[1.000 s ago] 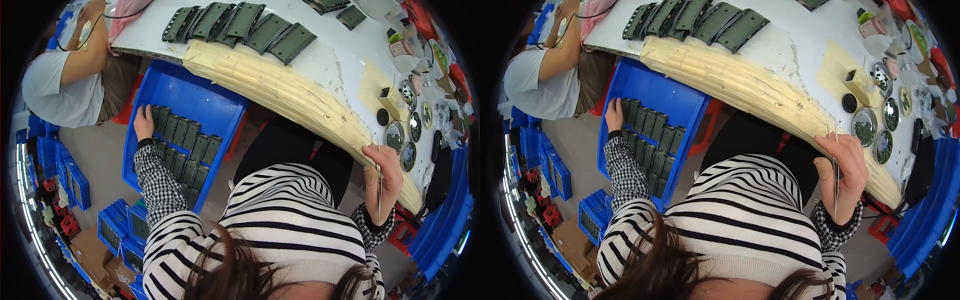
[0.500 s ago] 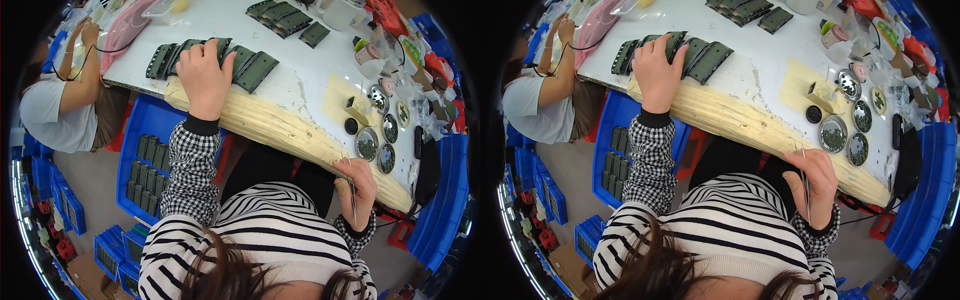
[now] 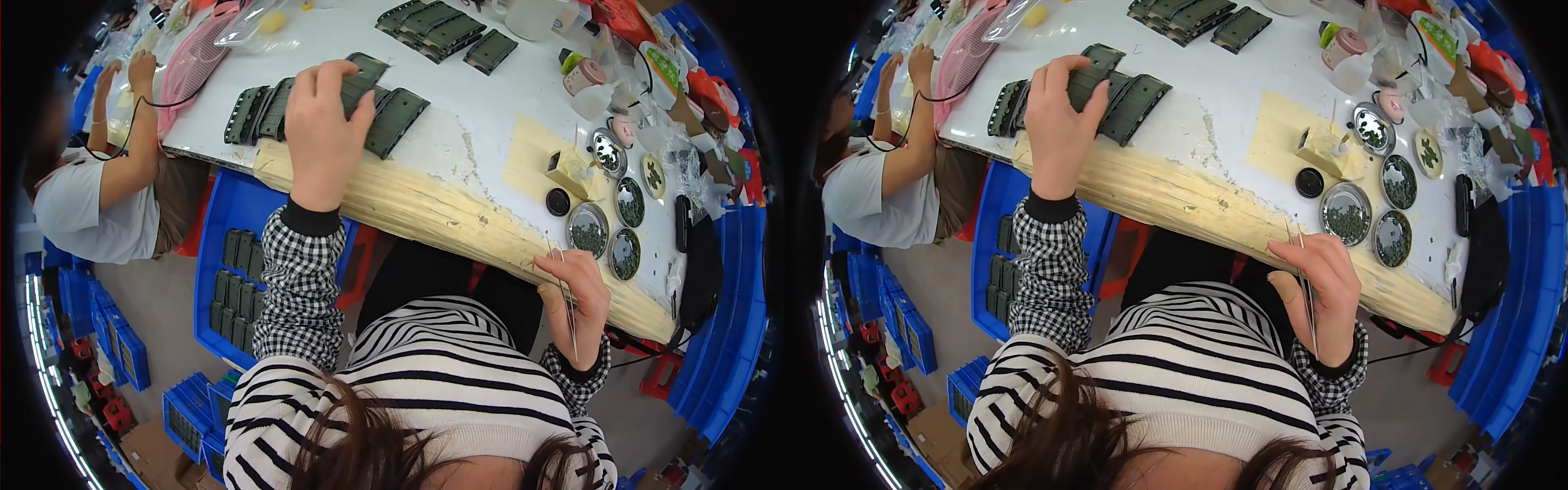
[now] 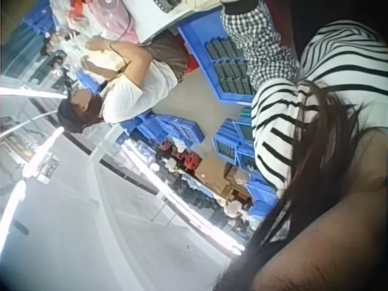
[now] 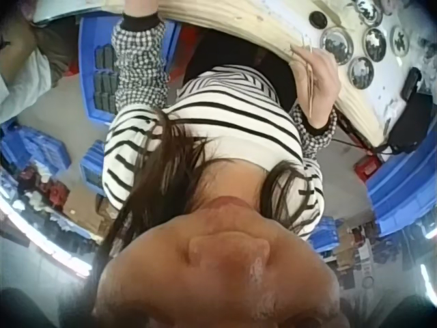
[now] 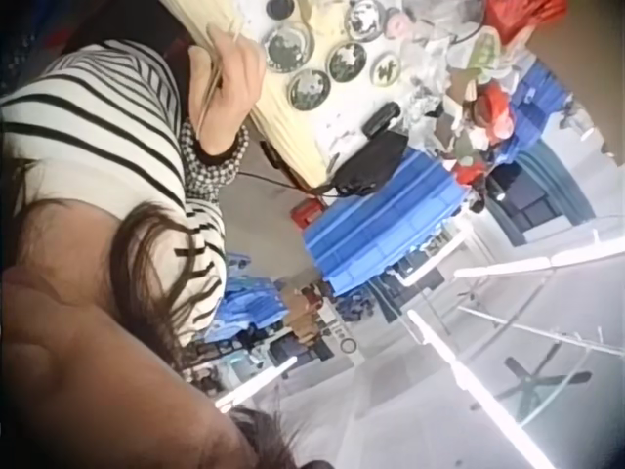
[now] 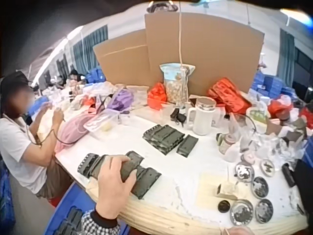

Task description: Assembling small plastic toy tank models using tweezers to attach small components.

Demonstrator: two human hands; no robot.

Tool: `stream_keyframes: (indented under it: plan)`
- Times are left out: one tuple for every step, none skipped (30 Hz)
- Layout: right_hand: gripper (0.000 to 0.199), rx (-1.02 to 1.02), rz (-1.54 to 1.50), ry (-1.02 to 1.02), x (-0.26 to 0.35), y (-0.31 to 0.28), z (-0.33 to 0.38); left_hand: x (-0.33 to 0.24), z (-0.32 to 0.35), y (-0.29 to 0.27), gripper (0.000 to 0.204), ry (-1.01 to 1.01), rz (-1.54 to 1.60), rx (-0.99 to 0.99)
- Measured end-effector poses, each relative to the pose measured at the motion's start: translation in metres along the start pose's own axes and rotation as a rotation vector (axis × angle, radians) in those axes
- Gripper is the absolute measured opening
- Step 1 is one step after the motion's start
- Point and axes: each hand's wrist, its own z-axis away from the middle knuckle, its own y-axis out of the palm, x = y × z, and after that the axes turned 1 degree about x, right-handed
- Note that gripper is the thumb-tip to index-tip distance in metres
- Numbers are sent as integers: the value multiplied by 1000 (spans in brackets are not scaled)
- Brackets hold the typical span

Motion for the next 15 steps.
stream_keyframes:
  plan:
    - [28,5,3,6,0,0,1,-10,2,3,33,46,27,35]
    - [28,7,1,7,0,0,1,-24,5,2,35,34,29,107]
    - [29,7,2,6,0,0,1,-36,8,3,36,24,33,176]
    - [29,8,3,5,0,0,1,-37,12,8,38,16,17,242]
    - [29,7,4,5,0,0,1,-37,16,13,37,20,-19,253]
    - [29,7,5,6,1,-1,1,-37,19,19,37,23,-55,263]
    - [29,7,5,5,2,-1,2,-36,21,23,37,26,-92,273]
    - [29,8,6,7,1,-1,2,-34,24,25,36,55,-93,260]
    - [29,9,7,8,0,-1,3,-34,25,27,36,67,-84,248]
    - [29,11,8,9,0,-1,3,-34,27,30,36,78,-75,235]
    - [29,14,9,11,0,0,3,-34,27,31,36,89,-70,221]
    - [29,18,9,13,-1,0,3,-36,28,30,38,85,2,238]
    - [29,22,10,14,-1,0,2,-39,28,29,39,80,74,255]
    - [29,21,7,10,0,0,2,-40,28,28,40,78,148,273]
    - [29,20,4,7,0,1,2,-40,27,27,41,58,199,280]
